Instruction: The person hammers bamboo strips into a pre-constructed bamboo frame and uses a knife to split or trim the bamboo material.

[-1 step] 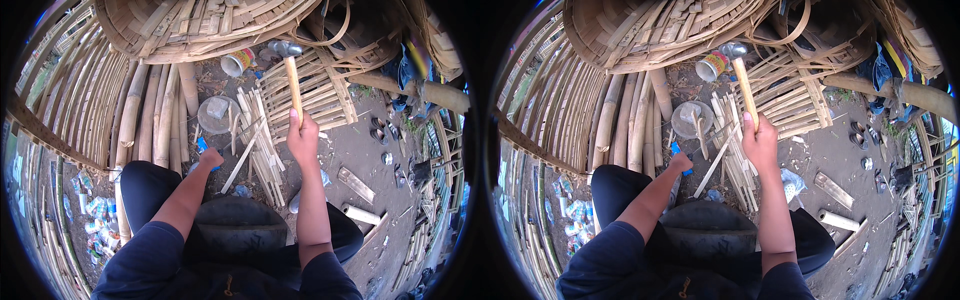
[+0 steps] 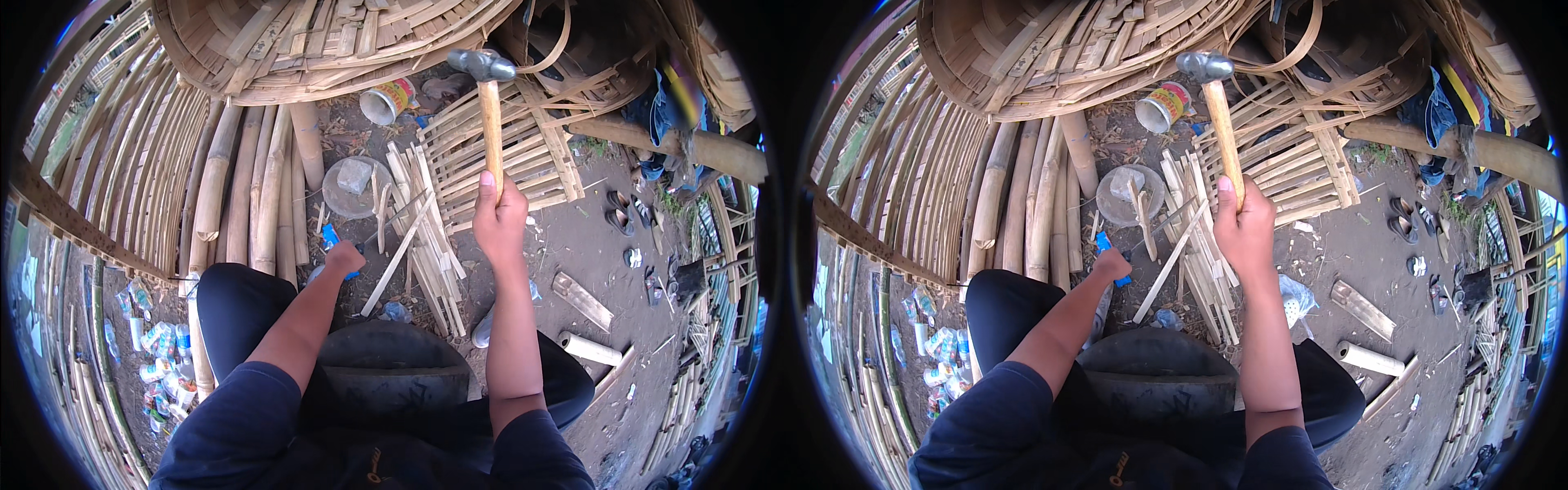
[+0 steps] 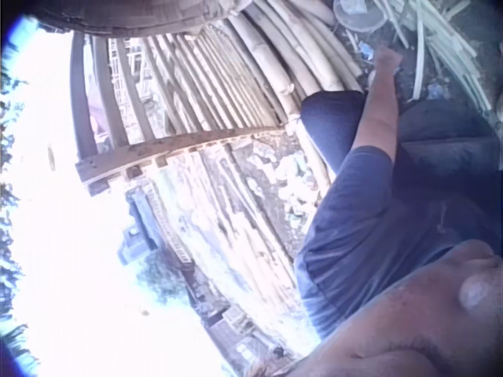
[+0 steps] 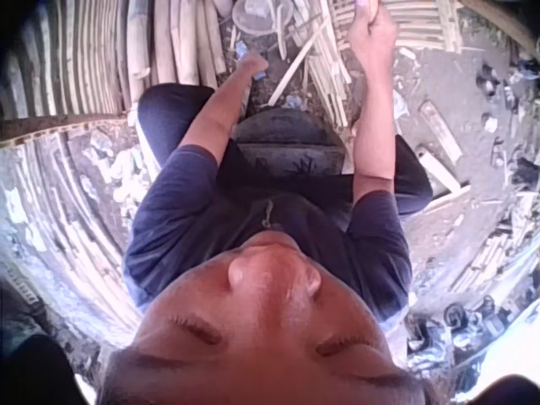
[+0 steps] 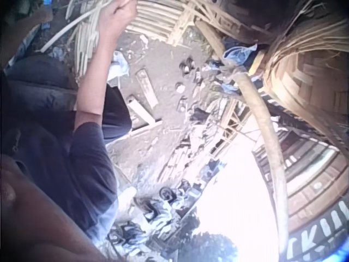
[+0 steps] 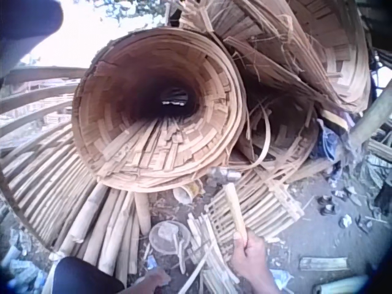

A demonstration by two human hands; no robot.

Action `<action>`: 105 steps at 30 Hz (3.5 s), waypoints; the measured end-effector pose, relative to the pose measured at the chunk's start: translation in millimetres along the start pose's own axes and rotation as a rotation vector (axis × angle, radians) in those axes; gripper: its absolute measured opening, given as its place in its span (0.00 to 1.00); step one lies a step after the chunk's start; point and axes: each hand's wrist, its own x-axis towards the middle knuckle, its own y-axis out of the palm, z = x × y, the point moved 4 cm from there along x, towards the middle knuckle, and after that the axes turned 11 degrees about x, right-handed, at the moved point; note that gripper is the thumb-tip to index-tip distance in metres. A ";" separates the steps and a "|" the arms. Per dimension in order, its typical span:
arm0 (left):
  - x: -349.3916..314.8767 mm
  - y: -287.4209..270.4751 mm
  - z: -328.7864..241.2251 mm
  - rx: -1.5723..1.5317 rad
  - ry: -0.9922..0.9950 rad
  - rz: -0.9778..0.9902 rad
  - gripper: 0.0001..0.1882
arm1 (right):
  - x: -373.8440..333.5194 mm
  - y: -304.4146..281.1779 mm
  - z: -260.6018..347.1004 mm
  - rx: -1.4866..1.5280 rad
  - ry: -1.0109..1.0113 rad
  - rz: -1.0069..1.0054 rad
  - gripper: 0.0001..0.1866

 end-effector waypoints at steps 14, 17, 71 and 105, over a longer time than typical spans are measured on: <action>-3.9 0.4 1.1 0.303 0.078 0.010 0.23 | -193.5 95.0 -264.4 -0.394 0.722 0.380 0.29; -1.5 22.7 9.3 0.112 -0.012 -0.012 0.24 | -150.9 80.1 -229.2 -0.318 0.688 0.341 0.29; 31.7 66.1 -5.0 0.141 -0.049 0.045 0.26 | -82.2 57.2 -213.9 -0.218 0.453 0.154 0.23; 60.7 85.9 -9.9 0.101 -0.096 0.101 0.24 | 16.1 24.3 -118.9 0.226 -0.100 -0.191 0.14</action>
